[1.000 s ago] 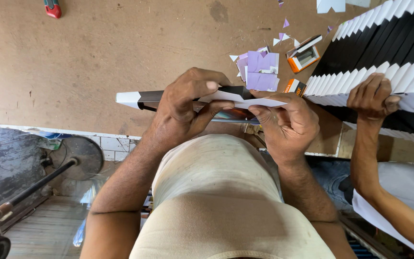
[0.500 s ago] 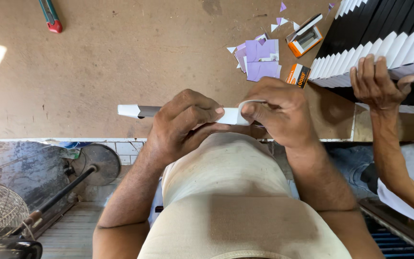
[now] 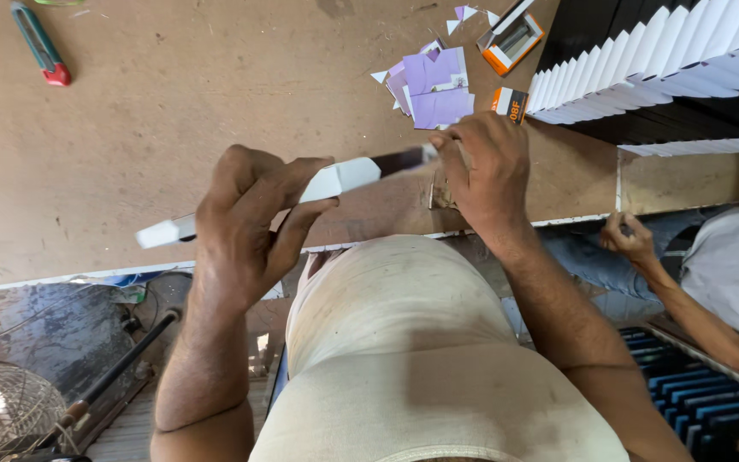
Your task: The person assembles picture frames by placing printed images into black frames and securing them with white corner tabs. The person handles frames, printed images, and corner tabs, stacking completed frames on the table.
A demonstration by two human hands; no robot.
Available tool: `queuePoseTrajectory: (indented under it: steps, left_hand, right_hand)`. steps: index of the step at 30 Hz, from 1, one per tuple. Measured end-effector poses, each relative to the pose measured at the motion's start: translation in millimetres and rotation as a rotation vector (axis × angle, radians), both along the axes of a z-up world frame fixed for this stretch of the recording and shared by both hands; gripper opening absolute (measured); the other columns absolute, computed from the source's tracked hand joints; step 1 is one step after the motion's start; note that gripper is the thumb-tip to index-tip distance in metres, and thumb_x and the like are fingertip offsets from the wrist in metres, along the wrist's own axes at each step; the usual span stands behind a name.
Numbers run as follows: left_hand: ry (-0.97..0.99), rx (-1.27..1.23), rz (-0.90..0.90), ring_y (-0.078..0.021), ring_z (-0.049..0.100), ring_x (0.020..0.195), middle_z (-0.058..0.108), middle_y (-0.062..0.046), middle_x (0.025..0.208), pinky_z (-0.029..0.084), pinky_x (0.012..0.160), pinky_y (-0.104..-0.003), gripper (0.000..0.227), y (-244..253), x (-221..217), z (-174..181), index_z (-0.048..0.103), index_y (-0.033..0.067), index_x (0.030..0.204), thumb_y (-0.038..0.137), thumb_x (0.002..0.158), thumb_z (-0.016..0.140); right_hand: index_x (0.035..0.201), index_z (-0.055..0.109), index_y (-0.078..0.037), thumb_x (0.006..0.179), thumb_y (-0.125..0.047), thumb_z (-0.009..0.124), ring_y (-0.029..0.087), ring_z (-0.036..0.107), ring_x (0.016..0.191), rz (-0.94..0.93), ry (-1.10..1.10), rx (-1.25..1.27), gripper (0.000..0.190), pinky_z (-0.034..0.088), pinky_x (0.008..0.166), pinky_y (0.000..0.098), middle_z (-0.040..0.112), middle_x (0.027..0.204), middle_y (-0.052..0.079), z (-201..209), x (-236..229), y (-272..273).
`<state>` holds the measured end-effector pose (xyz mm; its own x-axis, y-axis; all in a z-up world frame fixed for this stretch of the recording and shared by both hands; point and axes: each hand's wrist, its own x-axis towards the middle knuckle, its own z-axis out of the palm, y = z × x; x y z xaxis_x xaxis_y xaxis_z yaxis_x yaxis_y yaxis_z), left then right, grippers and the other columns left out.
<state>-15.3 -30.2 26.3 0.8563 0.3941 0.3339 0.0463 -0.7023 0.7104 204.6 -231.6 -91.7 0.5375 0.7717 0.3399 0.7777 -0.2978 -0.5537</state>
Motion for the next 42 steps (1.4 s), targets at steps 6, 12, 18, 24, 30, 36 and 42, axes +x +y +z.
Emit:
queuePoseTrajectory:
  steps: [6,12,18,24,30,36,42]
  left_hand:
    - [0.167,0.124,-0.026,-0.0253,0.058,0.081,0.059,-0.011,0.089,0.048,0.073,-0.041,0.026,-16,14,-96,0.075,0.0006,0.108,0.017,0.089,0.083]
    - [0.26,0.162,-0.04,-0.026,0.062,0.082,0.061,-0.009,0.09,0.049,0.077,-0.042,0.022,-37,42,-242,0.071,0.0058,0.098,0.022,0.088,0.082]
    - [0.269,0.212,-0.005,-0.0245,0.059,0.108,0.066,-0.01,0.109,0.042,0.095,-0.05,0.023,-38,33,-284,0.073,0.0115,0.106,0.027,0.09,0.079]
    - [0.297,0.151,-0.11,-0.0187,0.034,0.151,0.062,0.004,0.147,0.032,0.112,-0.058,0.028,-19,33,-282,0.073,0.0127,0.1,0.039,0.09,0.076]
    - [0.317,0.14,-0.091,-0.0146,0.031,0.154,0.061,0.006,0.148,0.03,0.115,-0.057,0.026,-20,32,-282,0.073,0.0139,0.101,0.039,0.096,0.073]
    - [0.325,0.153,-0.082,-0.0132,0.03,0.153,0.063,0.007,0.146,0.03,0.115,-0.057,0.027,-20,30,-282,0.073,0.0145,0.099,0.042,0.095,0.072]
    - [0.338,0.258,-0.072,-0.017,0.033,0.151,0.047,0.003,0.159,0.031,0.115,-0.054,0.038,-25,25,-289,0.072,0.0172,0.118,0.043,0.09,0.071]
  right_hand:
    - [0.116,0.064,-0.006,0.07,-0.038,0.087,0.036,0.057,0.105,-0.014,-0.074,-0.437,0.06,0.047,0.086,0.0495,0.062,0.115,0.014,-90,-6,-72]
    - [0.116,0.069,-0.009,0.068,-0.033,0.084,0.035,0.061,0.103,0.064,-0.008,-0.694,0.055,0.049,0.085,0.0509,0.066,0.104,0.014,-112,1,-84]
    - [0.095,0.07,-0.002,0.089,-0.041,0.067,0.039,0.07,0.089,0.063,0.221,-0.819,0.04,0.055,0.078,0.0523,0.071,0.091,0.02,-114,5,-42]
    - [0.093,0.068,-0.001,0.097,-0.05,0.062,0.04,0.07,0.079,0.189,0.259,-0.72,0.05,0.055,0.072,0.0507,0.071,0.082,0.021,-105,-15,-5]
    - [0.091,0.069,-0.002,0.096,-0.05,0.063,0.039,0.071,0.074,0.207,0.218,-0.749,0.048,0.055,0.066,0.0504,0.071,0.078,0.019,-107,-33,17]
    - [0.084,0.071,-0.005,0.092,-0.047,0.07,0.035,0.071,0.067,0.13,0.252,-0.644,0.042,0.054,0.063,0.0477,0.071,0.072,0.015,-113,-39,20]
    - [0.08,0.069,-0.007,0.09,-0.044,0.073,0.032,0.069,0.062,0.075,0.196,-0.543,0.039,0.053,0.059,0.0457,0.069,0.07,0.012,-113,-39,12]
